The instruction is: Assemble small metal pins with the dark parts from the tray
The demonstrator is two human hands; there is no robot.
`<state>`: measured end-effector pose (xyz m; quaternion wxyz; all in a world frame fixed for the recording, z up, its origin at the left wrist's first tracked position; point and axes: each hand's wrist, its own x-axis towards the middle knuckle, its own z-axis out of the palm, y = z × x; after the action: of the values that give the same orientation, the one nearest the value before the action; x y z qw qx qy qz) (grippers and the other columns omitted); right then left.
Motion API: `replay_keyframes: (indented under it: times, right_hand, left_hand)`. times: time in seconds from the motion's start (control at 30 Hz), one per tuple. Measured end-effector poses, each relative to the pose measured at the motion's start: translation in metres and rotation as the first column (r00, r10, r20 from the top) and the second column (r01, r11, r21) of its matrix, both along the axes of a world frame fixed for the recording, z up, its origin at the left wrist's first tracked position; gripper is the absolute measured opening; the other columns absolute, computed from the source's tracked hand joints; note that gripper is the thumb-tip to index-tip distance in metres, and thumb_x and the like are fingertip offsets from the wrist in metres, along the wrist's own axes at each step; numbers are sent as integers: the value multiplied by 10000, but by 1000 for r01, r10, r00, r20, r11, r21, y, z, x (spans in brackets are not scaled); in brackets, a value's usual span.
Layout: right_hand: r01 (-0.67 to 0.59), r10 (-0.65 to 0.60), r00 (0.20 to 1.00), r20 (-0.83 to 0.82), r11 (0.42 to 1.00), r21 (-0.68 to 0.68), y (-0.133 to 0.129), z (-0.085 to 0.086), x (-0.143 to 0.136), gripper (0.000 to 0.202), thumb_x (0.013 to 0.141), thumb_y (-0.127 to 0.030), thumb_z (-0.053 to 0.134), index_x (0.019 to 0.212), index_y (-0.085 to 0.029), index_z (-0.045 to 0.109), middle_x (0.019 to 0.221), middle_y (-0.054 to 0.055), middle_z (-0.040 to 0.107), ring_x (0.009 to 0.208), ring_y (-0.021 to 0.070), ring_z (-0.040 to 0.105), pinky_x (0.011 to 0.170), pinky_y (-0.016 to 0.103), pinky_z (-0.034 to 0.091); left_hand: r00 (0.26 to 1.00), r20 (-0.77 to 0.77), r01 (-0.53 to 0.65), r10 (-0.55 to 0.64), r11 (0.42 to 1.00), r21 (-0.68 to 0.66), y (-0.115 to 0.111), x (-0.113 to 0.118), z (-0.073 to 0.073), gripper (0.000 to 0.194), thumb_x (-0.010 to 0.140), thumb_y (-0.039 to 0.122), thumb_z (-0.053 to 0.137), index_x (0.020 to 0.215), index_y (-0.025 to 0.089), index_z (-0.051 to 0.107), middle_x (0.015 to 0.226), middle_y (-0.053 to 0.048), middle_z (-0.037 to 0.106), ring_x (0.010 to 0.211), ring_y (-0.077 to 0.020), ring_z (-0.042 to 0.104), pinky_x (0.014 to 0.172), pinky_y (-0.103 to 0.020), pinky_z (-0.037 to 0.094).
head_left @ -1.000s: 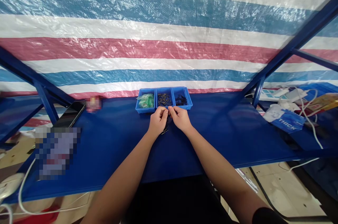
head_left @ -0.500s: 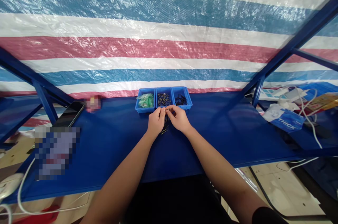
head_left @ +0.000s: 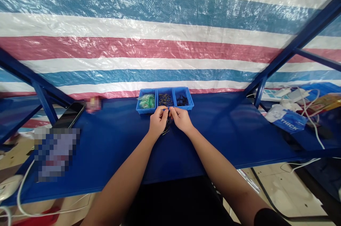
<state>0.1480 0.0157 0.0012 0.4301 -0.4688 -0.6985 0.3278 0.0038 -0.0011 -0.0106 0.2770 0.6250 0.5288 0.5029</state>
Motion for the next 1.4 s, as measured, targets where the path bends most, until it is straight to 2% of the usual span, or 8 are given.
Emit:
replay_keyframes:
  times: [0.1,0.27,0.37,0.63,0.87,0.97,1.1,1.4]
  right_hand:
    - [11,-11,1000,-9,1000,6,-1,0,0,462,967,-543,415,748,-198,631,661,8,622,621,142,577,616,264,436]
    - [31,-29,997,-77,999,34,-1,1,-2,285,927,-451,524,1005,-215,663,848,29,687,734,159,626,683,278,496]
    - [27,-21,997,-80,997,73,-1,1,-4,262,901,-395,564,1062,-212,659,894,38,691,744,159,626,697,286,509]
    - [18,-15,999,-37,997,76,1,0,-1,242,935,-391,521,944,-207,679,889,36,704,777,161,628,729,286,487]
    - [9,-9,1000,1,999,46,0,0,0,355,963,-466,461,863,-200,673,784,30,687,722,162,624,692,281,468]
    - [22,-22,1000,-6,999,46,0,0,0,358,961,-467,466,858,-203,684,781,32,693,713,164,625,688,286,473]
    - [36,-33,999,-38,997,67,-1,1,-1,286,941,-425,508,936,-210,697,875,35,711,759,165,634,693,284,484]
    - [-10,13,1000,-17,991,131,-1,1,-4,187,898,-327,563,964,-209,693,909,45,695,736,152,616,704,302,511]
  left_hand:
    - [999,-33,-35,35,999,16,0,0,1,284,940,457,493,1001,206,612,644,24,601,561,-112,547,576,-224,411]
    - [994,-77,-79,80,997,18,1,0,1,302,957,456,453,917,199,607,611,30,565,556,-112,522,587,-227,401]
    - [992,-78,-94,95,995,21,1,0,1,323,960,456,441,862,194,600,619,25,567,574,-113,523,591,-226,397]
    - [993,-77,-91,92,996,20,0,1,3,330,955,457,452,839,192,608,688,6,610,616,-116,533,606,-229,402]
    - [998,-35,-58,58,998,-12,0,1,2,282,941,459,486,1008,207,593,613,35,576,529,-113,514,559,-231,389]
    - [996,-62,-66,67,998,15,0,1,2,277,940,456,487,900,200,587,659,22,593,575,-109,524,591,-227,403]
    - [991,-103,-87,89,996,22,0,1,2,319,949,453,469,776,197,550,612,31,539,567,-102,479,576,-222,373]
    - [991,-87,-98,101,995,35,1,0,3,349,956,459,456,756,191,552,625,25,539,592,-106,484,592,-225,375]
